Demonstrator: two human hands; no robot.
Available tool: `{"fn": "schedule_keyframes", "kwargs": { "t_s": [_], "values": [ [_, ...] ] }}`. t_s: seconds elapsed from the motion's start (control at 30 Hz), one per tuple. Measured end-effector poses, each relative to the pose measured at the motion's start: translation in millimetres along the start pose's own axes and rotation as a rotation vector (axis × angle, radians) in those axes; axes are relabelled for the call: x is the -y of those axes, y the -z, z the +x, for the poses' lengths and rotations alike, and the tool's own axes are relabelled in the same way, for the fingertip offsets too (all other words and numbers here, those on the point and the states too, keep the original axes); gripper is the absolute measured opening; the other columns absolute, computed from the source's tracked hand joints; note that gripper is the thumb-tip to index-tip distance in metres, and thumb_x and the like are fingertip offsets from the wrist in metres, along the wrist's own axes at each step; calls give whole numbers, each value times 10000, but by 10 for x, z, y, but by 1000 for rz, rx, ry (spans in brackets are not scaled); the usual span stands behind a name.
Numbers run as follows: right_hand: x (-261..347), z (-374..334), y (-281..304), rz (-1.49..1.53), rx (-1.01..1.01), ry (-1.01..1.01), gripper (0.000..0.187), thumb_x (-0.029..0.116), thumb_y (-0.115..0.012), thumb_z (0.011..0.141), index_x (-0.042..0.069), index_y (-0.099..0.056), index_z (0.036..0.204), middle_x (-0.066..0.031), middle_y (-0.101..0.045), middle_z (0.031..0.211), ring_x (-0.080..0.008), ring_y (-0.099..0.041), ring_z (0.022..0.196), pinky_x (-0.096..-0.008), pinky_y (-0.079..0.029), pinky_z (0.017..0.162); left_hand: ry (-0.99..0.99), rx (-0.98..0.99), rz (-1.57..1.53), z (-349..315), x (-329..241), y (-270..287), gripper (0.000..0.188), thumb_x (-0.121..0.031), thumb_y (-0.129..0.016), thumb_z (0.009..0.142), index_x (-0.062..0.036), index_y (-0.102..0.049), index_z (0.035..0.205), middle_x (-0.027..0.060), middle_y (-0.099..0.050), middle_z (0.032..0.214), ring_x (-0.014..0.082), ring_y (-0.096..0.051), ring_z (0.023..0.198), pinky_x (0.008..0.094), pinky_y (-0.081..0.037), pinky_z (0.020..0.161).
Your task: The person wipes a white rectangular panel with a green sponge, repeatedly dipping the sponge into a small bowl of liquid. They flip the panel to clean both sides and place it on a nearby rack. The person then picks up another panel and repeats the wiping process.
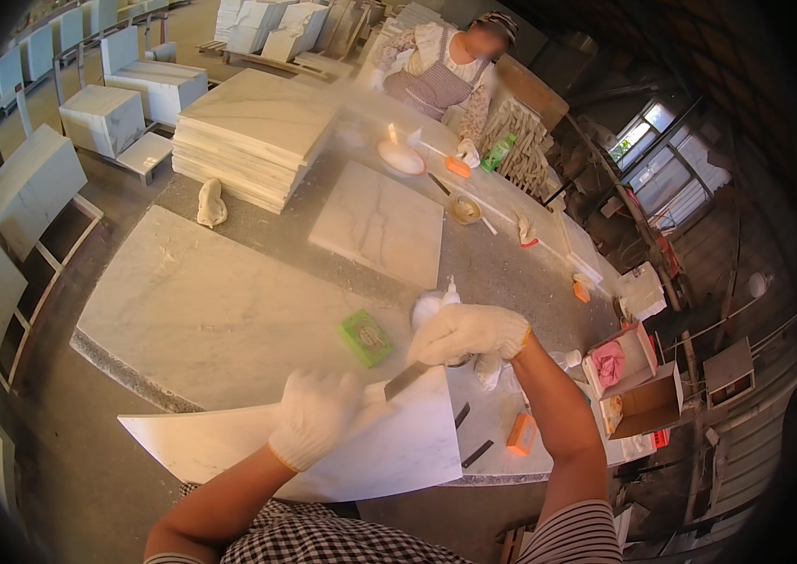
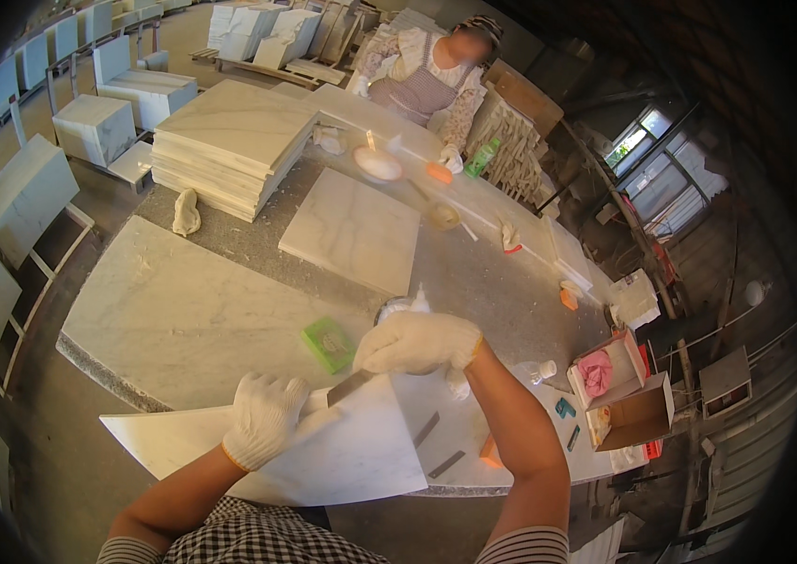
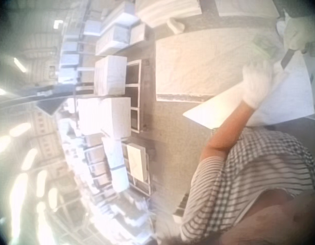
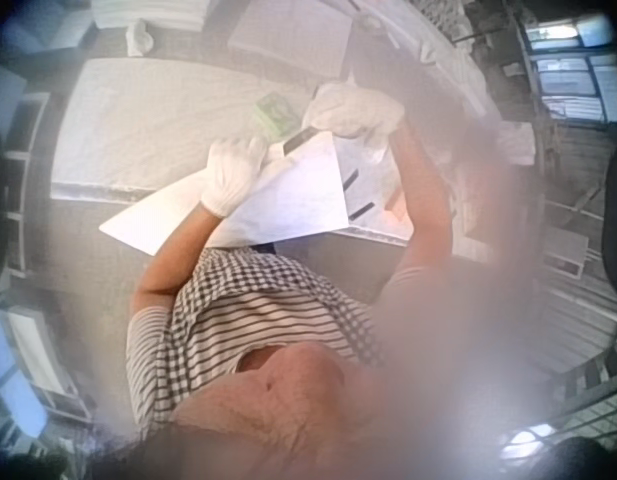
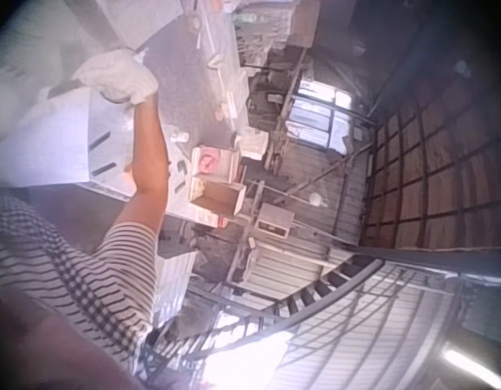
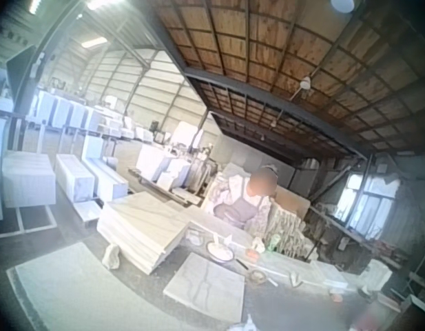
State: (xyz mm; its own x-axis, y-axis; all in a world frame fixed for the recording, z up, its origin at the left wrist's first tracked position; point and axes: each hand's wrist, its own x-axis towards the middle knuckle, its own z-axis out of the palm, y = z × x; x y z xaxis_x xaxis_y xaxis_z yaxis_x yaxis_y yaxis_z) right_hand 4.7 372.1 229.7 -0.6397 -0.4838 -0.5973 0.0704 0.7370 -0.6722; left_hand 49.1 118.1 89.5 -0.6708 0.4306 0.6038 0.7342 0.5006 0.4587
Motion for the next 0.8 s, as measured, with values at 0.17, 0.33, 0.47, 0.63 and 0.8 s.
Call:
{"fn": "schedule_keyframes", "kwargs": {
  "t_s": [0.17,0.33,0.47,0.63,0.8],
  "values": [
    [-59,-17,66,-52,19,-17,300,265,-610,974,30,-733,1113,-72,-723,1021,-165,-647,916,-317,-517,815,-16,-10,11,-8,17,-21,541,-552,-795,785,-122,-510,622,61,-512,515,258,-496,455,386,-367,521],
    [-106,-33,75,-47,-4,262,279,249,-613,967,28,-729,1092,-31,-672,899,-118,-585,772,-296,-495,687,-23,-21,13,-8,15,-30,549,-560,-795,780,-124,-503,618,61,-506,508,252,-483,443,386,-349,513],
    [-75,-112,63,70,-32,-41,246,205,-611,958,17,-724,1071,13,-597,791,-73,-496,650,-253,-436,575,-15,-12,15,-4,7,-23,550,-556,-797,778,-124,-500,613,61,-504,503,252,-478,438,385,-342,510],
    [-65,-151,70,119,-50,-102,225,174,-604,951,14,-724,1055,31,-561,763,-55,-460,627,-237,-403,541,-12,-20,8,5,-4,-18,542,-547,-798,781,-122,-506,614,63,-503,498,258,-475,434,387,-344,515],
    [-159,-63,51,-98,-67,223,194,132,-602,945,30,-716,1064,-53,-656,883,-183,-610,808,-312,-501,704,13,13,8,-2,-6,-16,531,-537,-798,788,-119,-517,623,61,-514,507,255,-483,440,394,-354,521]
  ]
}}
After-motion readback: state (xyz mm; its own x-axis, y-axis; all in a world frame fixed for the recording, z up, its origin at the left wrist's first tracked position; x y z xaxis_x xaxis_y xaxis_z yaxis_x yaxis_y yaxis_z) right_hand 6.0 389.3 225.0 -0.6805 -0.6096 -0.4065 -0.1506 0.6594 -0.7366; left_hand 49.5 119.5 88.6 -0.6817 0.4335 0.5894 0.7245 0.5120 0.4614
